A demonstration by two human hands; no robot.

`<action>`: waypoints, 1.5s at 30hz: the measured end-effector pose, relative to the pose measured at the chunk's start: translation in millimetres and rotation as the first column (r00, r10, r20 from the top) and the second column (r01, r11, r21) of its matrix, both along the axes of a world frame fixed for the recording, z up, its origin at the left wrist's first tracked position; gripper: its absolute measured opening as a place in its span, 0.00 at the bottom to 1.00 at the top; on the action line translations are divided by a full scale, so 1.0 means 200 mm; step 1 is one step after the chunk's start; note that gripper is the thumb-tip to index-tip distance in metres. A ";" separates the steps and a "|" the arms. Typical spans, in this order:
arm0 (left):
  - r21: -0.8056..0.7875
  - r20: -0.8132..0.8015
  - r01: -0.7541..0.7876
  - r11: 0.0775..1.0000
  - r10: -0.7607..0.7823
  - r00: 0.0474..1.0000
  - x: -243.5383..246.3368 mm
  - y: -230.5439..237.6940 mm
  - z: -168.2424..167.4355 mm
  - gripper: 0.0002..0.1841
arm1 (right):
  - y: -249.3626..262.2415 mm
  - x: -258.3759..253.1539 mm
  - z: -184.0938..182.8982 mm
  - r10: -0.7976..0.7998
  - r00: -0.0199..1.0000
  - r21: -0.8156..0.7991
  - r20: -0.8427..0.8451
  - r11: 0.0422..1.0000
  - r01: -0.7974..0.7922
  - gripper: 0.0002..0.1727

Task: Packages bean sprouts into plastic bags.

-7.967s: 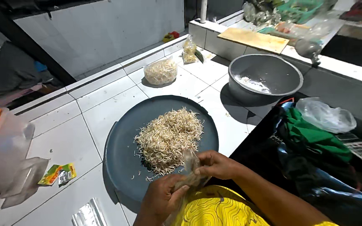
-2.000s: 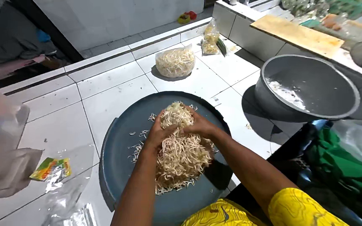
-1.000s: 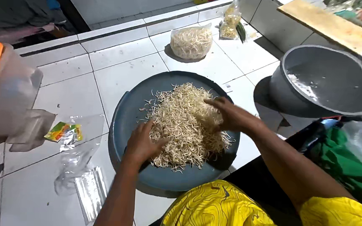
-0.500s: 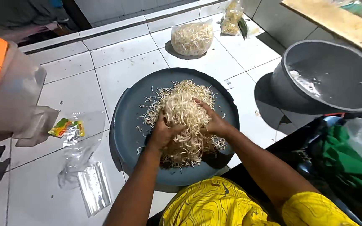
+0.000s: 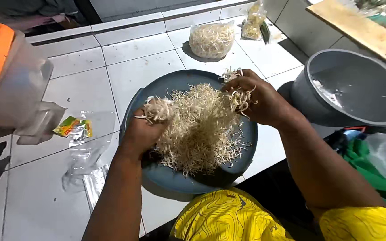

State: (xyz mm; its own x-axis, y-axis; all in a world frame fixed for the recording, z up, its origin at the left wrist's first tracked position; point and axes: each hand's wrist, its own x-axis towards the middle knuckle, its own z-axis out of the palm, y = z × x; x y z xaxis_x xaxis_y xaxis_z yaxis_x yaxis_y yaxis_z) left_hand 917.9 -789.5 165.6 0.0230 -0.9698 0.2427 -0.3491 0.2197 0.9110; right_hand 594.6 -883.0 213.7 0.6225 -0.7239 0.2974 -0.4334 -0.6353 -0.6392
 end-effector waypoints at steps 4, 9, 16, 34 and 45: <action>0.271 0.238 0.241 0.932 -0.307 0.921 0.06 -0.07 -0.08 0.42 | 0.01 -0.01 -0.01 0.054 0.960 0.240 -0.274 0.971 0.014 0.43; 0.388 0.449 -0.050 0.920 -0.141 0.882 0.03 -0.34 -0.37 0.46 | -0.13 -0.01 -0.42 -0.128 0.882 0.400 -0.454 0.855 0.330 0.50; 0.410 0.209 -0.035 0.911 -0.057 0.976 -0.21 -0.48 -0.59 0.58 | -0.14 0.18 -0.84 -0.218 0.975 0.520 -0.039 0.829 0.206 0.79; 0.081 -0.227 0.116 0.990 -0.095 0.969 0.00 -0.30 -0.03 0.24 | -0.23 0.04 -0.04 0.045 0.992 0.197 0.115 0.978 -0.068 0.34; 0.376 0.169 0.009 0.927 -0.078 0.982 -0.03 -0.64 -0.28 0.27 | -0.45 0.00 -0.41 -0.196 0.888 0.205 -0.417 0.931 0.302 0.40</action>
State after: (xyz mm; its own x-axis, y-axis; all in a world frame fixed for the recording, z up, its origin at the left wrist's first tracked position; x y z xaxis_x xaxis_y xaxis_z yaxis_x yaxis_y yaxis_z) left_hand 912.4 -917.6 109.1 -0.0314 -0.9897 -0.1395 -0.5105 -0.1041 0.8536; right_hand 594.8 -973.7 131.4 0.4378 -0.8874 -0.1444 -0.7988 -0.3102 -0.5155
